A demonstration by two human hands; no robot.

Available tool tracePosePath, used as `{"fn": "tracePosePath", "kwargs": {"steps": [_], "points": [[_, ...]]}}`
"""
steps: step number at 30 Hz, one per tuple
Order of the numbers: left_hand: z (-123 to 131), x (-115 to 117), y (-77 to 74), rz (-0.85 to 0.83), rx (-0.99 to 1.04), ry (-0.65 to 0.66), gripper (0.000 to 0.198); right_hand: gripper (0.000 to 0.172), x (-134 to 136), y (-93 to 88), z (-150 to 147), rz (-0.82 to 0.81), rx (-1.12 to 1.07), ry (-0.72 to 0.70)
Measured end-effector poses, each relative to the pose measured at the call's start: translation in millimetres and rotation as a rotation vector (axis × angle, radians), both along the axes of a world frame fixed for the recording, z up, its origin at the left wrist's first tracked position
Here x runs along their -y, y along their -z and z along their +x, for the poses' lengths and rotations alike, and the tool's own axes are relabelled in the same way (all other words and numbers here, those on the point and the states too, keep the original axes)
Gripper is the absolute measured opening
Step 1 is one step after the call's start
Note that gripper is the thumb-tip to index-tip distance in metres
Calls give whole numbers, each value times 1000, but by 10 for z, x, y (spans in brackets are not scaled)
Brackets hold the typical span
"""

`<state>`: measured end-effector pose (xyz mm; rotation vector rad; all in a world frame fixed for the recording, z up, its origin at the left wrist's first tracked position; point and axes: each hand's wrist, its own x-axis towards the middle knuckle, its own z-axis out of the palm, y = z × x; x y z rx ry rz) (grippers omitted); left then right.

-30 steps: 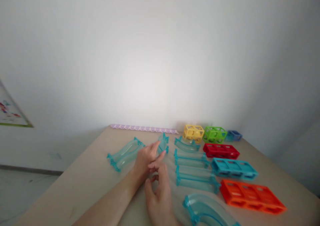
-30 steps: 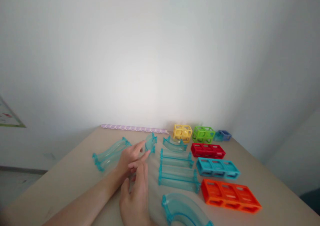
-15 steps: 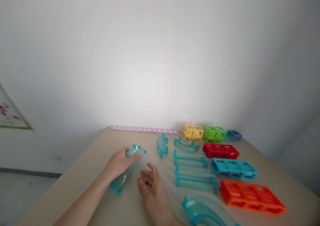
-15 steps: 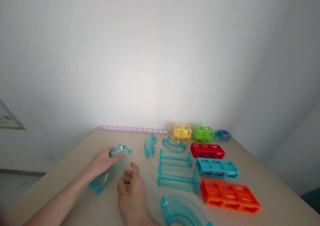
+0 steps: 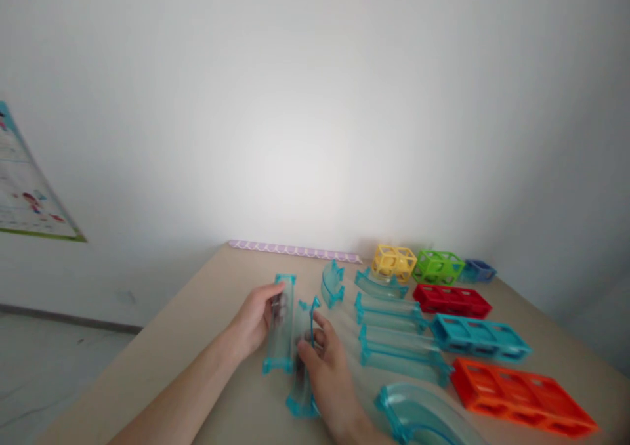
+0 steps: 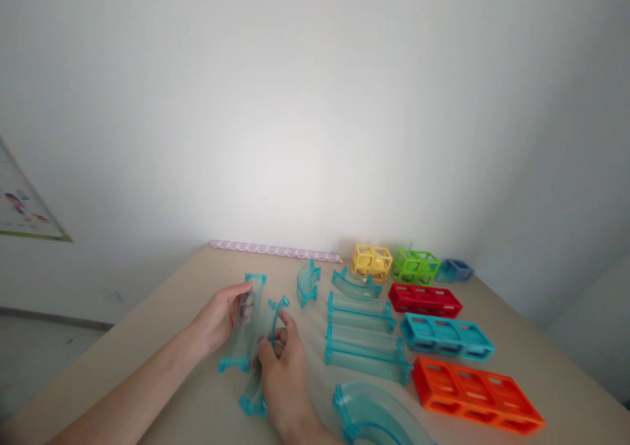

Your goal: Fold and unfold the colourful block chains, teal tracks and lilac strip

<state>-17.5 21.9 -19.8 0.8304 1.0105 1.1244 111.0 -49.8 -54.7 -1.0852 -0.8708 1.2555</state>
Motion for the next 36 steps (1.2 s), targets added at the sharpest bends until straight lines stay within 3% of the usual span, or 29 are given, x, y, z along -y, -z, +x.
{"fn": "tracePosePath", "kwargs": {"steps": [3,9,15,20,24,32,36], "points": [[-47,-34,3,-19,20,-41,24,56,25,-74,14,5,-37,-12],[-72,16,16,-40,23,-13,19,37,26,-73,3,73,-85,-106],[-77,62,18,43,75,78,17,38,21,-50,2,50,-74,-74],[-103,54,-14,38,89,99,22,49,68,-110,34,37,-204,-97],[-96,56,-53,69,87,117,24,41,48,-102,30,75,-104,-120],[-38,3,77,281,-203,95,52,43,-18,22,25,57,-55,15],[1,30,26,370,-339,88,43,41,-26,30,34,52,-79,25]]}}
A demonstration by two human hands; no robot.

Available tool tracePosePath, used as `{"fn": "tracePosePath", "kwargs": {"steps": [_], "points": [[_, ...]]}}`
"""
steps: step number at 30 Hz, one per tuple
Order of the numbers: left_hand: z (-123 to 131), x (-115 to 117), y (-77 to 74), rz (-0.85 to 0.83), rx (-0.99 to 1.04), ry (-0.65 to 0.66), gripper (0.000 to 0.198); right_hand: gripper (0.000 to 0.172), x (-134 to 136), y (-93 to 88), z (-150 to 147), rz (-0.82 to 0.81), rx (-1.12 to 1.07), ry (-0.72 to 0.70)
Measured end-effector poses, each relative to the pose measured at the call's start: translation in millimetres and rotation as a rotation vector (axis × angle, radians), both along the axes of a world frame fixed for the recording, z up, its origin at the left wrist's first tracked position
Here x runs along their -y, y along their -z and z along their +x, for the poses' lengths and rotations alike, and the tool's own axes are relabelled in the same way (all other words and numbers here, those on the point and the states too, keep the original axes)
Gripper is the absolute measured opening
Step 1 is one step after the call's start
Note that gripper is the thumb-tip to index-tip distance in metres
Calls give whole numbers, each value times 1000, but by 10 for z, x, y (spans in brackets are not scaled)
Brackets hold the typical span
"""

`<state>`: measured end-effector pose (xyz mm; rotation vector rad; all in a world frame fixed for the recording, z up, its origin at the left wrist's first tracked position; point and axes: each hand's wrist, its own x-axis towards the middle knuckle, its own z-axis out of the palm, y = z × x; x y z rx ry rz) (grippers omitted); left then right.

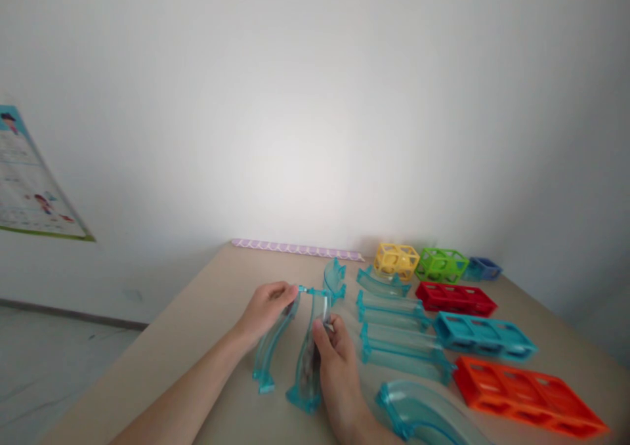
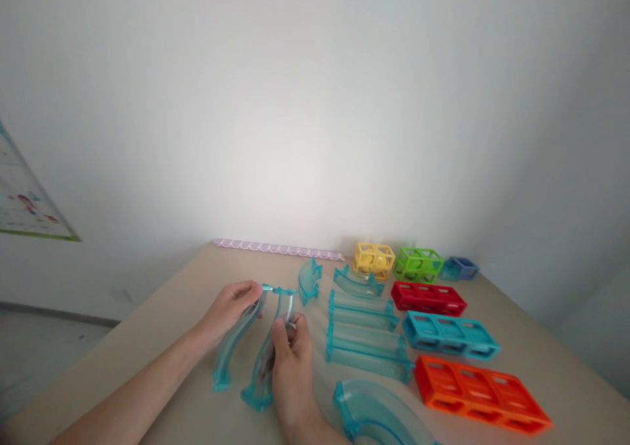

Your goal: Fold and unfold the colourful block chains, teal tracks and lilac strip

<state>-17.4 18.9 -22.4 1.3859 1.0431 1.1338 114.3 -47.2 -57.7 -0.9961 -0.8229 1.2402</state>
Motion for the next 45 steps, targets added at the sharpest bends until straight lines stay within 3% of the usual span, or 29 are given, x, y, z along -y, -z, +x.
{"fn": "tracePosePath", "kwargs": {"steps": [10,14,18,21,30,36,45], "points": [[34,47,6,81,-131,-179,30,40,14,-15,-2,46,-37,0],[32,85,-22,107,-73,-103,27,42,18,-57,-6,39,-71,-16],[48,129,-56,73,11,4,50,40,11,-51,2,13,-66,-8],[52,134,-64,9,15,65,40,40,9,-28,7,10,-88,-26],[46,85,-63,-120,163,124,35,38,30,-56,10,1,-129,-130],[19,33,-23,-87,47,-35,35,39,24,-53,3,-20,-117,-150],[48,113,-91,-111,145,124,32,36,22,-23,6,-12,-172,-167]]}}
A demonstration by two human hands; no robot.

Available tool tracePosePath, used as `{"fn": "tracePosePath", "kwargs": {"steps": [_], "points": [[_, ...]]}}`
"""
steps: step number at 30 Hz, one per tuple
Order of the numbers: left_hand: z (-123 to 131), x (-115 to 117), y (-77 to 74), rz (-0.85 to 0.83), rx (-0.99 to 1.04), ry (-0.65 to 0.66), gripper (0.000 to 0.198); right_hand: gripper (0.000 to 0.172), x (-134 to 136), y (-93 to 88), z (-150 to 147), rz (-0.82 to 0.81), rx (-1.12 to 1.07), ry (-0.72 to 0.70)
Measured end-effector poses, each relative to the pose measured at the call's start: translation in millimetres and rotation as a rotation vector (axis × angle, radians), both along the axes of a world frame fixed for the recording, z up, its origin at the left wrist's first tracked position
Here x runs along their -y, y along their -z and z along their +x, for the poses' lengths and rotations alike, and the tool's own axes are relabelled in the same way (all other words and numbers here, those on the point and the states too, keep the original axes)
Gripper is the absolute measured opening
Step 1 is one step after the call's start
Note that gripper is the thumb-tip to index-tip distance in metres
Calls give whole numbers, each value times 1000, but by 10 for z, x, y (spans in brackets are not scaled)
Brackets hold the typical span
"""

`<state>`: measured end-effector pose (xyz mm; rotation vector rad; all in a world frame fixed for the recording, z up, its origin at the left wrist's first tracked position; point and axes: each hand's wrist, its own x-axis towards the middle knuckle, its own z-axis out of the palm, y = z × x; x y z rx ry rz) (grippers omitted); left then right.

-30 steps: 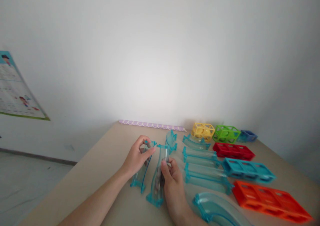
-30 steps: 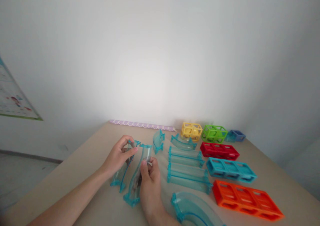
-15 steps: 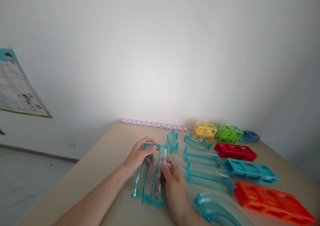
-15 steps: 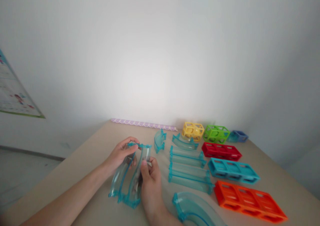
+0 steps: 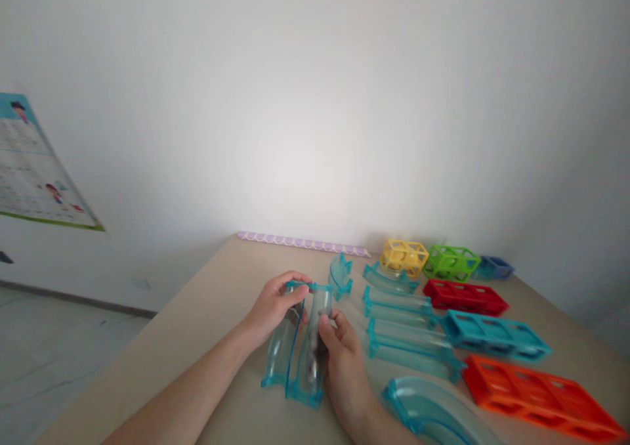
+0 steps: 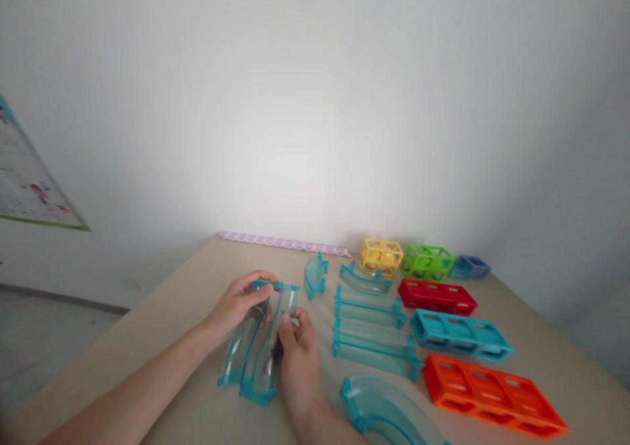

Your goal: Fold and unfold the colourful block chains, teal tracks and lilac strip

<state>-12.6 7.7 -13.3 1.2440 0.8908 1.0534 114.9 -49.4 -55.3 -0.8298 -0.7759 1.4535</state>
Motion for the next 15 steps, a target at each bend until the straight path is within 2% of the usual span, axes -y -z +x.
{"fn": "tracePosePath", "kwargs": {"steps": [7,15], "points": [[-38,-37,32,16,-19,-25,30,35,6,-27,-9,-15,-7,-42],[-69,-70,45,-4,28,-29,30,38,-28,-33,61,-9,282,80]]}}
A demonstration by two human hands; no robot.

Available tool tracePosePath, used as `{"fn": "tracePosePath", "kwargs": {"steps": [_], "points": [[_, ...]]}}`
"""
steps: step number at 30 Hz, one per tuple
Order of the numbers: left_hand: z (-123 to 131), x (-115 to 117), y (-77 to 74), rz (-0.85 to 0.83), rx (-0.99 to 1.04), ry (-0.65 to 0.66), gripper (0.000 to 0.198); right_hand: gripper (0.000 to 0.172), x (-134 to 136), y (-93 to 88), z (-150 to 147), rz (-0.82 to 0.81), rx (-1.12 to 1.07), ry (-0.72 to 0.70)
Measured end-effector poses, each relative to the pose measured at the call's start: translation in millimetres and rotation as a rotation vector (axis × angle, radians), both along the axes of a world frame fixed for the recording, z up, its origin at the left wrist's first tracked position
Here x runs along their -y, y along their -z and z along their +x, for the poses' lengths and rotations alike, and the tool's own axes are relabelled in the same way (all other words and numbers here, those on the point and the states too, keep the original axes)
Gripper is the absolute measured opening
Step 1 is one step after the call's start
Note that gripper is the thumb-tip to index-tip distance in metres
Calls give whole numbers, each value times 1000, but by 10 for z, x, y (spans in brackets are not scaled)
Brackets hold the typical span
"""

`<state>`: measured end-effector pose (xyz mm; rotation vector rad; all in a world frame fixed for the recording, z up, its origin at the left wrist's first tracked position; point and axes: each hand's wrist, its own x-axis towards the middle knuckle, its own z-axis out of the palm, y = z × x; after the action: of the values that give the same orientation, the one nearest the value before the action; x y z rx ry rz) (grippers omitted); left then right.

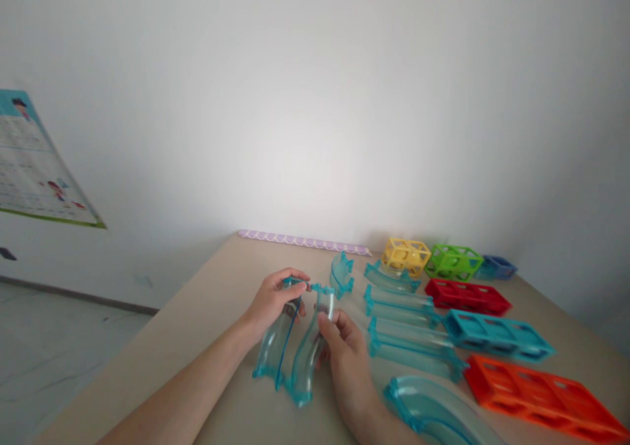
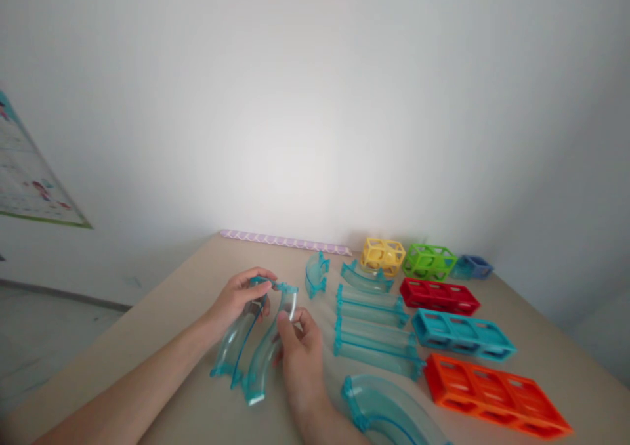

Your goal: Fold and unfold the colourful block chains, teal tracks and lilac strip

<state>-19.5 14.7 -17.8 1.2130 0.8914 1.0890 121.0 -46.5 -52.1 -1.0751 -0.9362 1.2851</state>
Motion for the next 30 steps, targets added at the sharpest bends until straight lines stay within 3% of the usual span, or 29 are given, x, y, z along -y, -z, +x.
{"fn": "tracePosePath", "kwargs": {"steps": [8,18,24,30], "points": [[-2,18,-60,-26,12,32,31,44,-32,16,47,89,173,92],[-34,19,-12,-46,-144,166,33,31,62,-83,21,133,66,26],[2,25,1,55,-263,83,25,19,80,-139,-16,217,170,6],[24,6,25,154,-362,32,23,17,75,-70,-8,205,176,-41]]}}
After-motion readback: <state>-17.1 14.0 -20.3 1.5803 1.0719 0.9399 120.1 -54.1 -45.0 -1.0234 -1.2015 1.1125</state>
